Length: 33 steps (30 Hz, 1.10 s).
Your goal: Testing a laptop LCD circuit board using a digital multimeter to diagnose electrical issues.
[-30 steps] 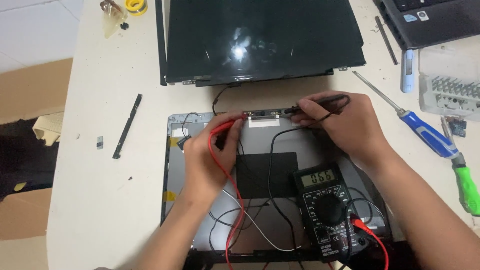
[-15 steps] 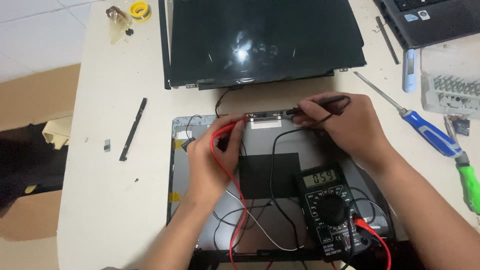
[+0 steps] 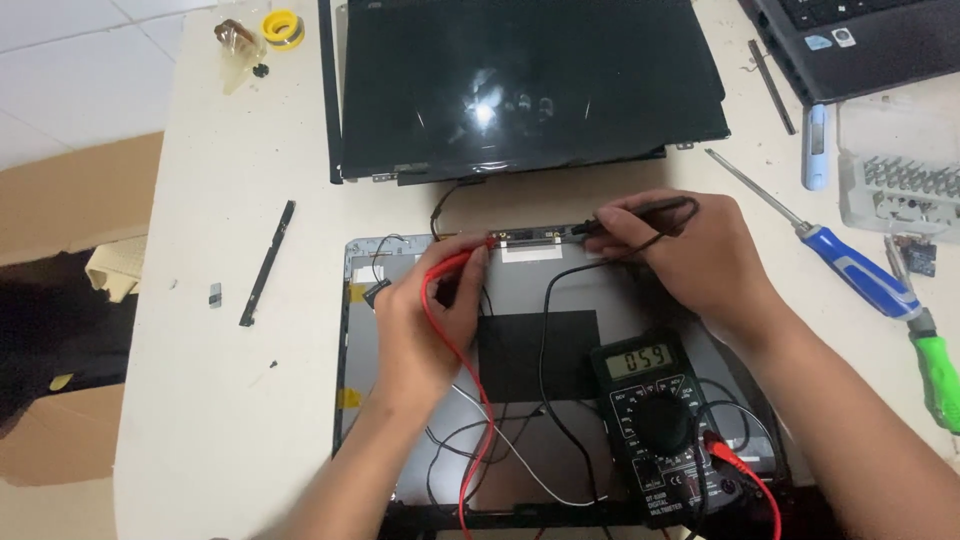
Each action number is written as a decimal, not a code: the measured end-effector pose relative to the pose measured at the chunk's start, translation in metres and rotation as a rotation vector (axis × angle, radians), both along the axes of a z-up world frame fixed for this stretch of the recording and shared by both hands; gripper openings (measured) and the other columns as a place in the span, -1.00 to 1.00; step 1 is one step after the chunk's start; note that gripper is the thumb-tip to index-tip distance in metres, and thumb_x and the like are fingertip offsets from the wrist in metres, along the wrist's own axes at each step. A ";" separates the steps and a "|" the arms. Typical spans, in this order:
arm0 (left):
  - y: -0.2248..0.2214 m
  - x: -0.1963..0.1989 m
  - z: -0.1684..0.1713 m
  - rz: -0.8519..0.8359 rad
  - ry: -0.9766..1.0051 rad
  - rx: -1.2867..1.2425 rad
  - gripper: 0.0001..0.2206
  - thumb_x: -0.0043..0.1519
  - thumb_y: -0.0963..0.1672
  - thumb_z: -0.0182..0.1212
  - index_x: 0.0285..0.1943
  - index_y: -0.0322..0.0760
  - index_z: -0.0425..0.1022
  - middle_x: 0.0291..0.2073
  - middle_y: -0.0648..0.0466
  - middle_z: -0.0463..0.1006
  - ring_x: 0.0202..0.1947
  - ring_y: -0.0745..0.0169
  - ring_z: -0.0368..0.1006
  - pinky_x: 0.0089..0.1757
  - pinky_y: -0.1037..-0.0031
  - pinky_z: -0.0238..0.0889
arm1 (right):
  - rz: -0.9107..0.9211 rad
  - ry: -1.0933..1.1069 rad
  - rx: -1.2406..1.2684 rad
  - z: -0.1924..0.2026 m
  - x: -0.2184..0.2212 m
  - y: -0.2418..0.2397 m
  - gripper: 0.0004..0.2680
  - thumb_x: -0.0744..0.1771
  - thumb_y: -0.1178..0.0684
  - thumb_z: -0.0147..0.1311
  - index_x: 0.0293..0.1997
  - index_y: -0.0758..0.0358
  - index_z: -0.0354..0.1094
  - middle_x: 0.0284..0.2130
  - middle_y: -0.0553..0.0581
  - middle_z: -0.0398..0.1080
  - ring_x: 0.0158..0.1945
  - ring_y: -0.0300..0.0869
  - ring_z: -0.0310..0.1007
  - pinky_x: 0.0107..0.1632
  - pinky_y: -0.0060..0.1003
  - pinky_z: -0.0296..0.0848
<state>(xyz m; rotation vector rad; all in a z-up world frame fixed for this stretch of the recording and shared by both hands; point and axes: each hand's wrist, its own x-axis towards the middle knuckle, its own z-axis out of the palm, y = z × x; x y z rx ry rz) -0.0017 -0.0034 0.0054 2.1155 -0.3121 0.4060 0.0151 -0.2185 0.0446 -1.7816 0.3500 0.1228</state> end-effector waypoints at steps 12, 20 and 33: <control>-0.005 0.000 0.016 0.022 0.092 -0.043 -0.85 0.26 -0.21 0.16 -0.03 -0.29 0.55 -0.32 -0.23 0.65 -0.25 -0.28 0.60 -0.23 0.07 0.49 | 0.014 -0.033 -0.183 -0.004 -0.002 0.005 -0.79 0.30 0.00 0.21 -0.10 0.33 0.52 -0.38 0.33 0.55 -0.32 -0.04 0.60 -0.16 -0.22 0.52; -0.006 -0.002 0.015 0.026 0.077 -0.035 -0.86 0.26 -0.20 0.18 -0.04 -0.28 0.54 -0.32 -0.22 0.65 -0.27 -0.28 0.59 -0.26 0.11 0.50 | 0.021 -0.033 -0.158 -0.007 0.000 0.005 -0.77 0.32 -0.01 0.17 -0.07 0.36 0.50 -0.38 0.30 0.55 -0.32 -0.07 0.59 -0.14 -0.24 0.52; -0.007 0.000 0.013 0.027 0.062 -0.029 -0.86 0.26 -0.21 0.16 -0.04 -0.29 0.54 -0.33 -0.23 0.65 -0.29 -0.27 0.59 -0.24 0.06 0.49 | 0.032 -0.035 -0.147 -0.009 0.000 0.003 -0.78 0.32 0.00 0.16 -0.08 0.36 0.50 -0.38 0.31 0.55 -0.31 -0.08 0.58 -0.15 -0.26 0.52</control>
